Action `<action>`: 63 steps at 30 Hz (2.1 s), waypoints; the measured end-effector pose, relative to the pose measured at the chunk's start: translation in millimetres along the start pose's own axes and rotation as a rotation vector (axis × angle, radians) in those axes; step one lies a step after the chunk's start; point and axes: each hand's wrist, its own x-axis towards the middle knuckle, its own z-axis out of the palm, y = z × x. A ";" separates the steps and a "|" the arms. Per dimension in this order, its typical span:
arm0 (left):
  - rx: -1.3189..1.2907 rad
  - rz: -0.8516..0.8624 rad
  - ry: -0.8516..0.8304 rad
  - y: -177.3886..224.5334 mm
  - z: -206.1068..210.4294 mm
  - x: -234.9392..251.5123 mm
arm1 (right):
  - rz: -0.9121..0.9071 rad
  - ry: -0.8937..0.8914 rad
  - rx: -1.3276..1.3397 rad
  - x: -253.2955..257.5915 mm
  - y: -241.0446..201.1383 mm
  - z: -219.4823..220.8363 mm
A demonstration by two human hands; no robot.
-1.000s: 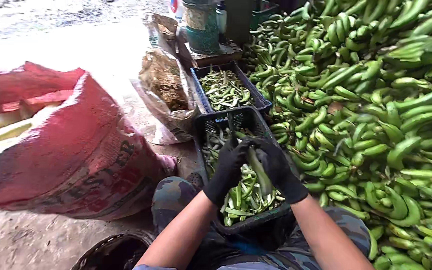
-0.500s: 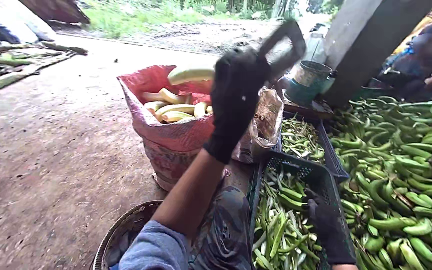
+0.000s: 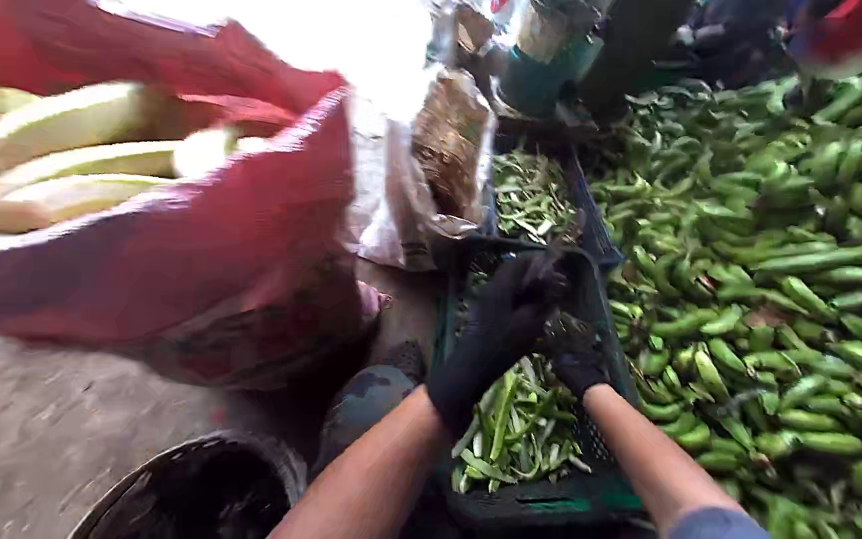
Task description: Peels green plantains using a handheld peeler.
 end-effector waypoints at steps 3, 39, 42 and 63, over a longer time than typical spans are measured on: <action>-0.116 0.011 0.036 5.3 -5.2 7.1 | 0.022 0.014 -0.019 27.9 9.1 21.9; 0.412 0.013 -0.496 -32.8 101.0 -55.5 | 0.382 0.635 1.799 -125.4 -35.1 -130.2; 0.574 -0.014 -0.514 -24.2 107.6 -67.1 | 0.428 0.561 1.853 -133.4 -35.5 -114.0; 0.337 -0.081 -0.284 -3.9 10.4 -115.0 | 0.712 0.647 2.143 -77.5 13.1 -118.1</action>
